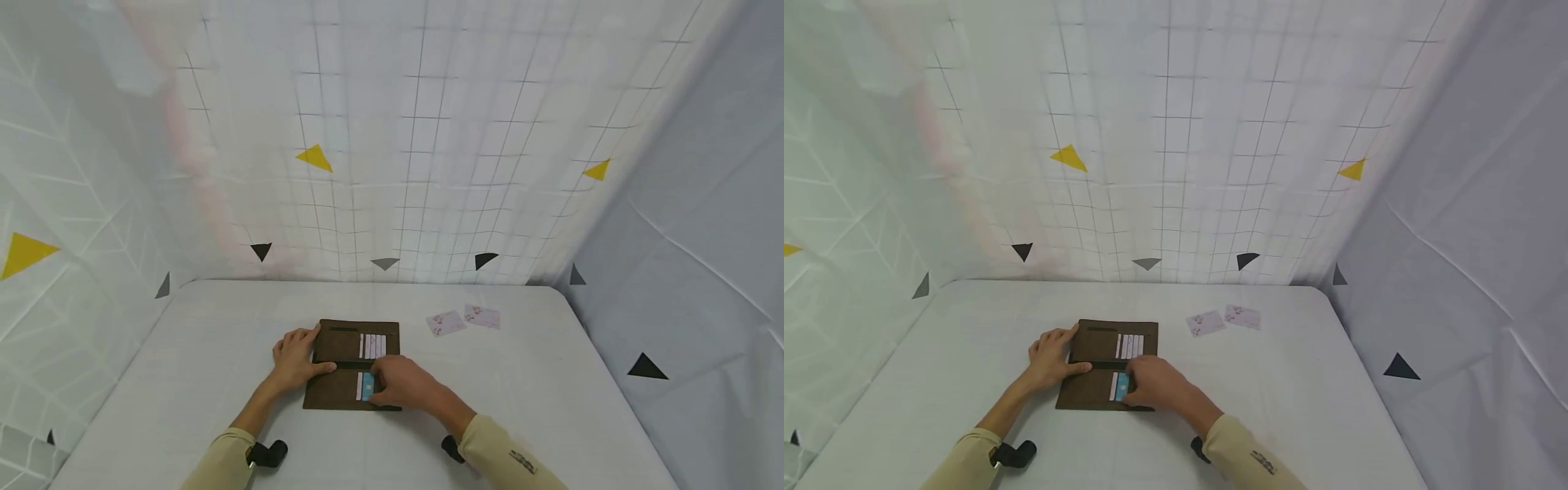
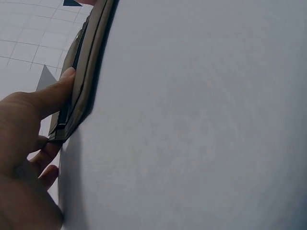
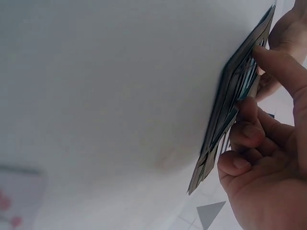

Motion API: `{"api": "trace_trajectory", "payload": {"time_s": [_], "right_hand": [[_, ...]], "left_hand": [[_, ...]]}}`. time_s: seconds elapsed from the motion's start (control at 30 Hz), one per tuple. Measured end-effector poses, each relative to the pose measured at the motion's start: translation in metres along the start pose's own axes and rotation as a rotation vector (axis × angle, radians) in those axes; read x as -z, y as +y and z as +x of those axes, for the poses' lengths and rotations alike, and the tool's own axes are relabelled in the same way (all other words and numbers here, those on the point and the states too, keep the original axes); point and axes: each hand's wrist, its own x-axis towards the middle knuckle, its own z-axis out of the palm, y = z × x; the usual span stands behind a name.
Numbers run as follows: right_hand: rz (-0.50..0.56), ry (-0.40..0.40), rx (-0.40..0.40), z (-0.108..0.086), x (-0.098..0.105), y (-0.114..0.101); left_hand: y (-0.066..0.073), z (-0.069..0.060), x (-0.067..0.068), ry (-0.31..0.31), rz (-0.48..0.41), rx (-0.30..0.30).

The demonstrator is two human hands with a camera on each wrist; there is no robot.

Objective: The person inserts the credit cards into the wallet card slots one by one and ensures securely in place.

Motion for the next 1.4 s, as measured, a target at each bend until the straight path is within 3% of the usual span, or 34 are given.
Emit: {"api": "trace_trajectory", "payload": {"time_s": [0.43,1.07,1.27,1.4], "right_hand": [[-0.04,-0.003,0.008,0.003,0.001,-0.015],[-0.06,-0.009,-0.026,0.004,-0.004,-0.013],[0.043,-0.008,-0.008,0.002,0.0,0.001],[0.136,0.016,-0.014,-0.002,0.015,0.022]], "left_hand": [[-0.001,0.001,0.0,-0.009,-0.009,0.004],[-0.002,0.0,-0.001,-0.011,-0.002,0.01],[-0.001,0.0,0.0,-0.015,-0.013,0.014],[-0.001,0.001,0.001,-0.023,-0.013,0.017]]}}
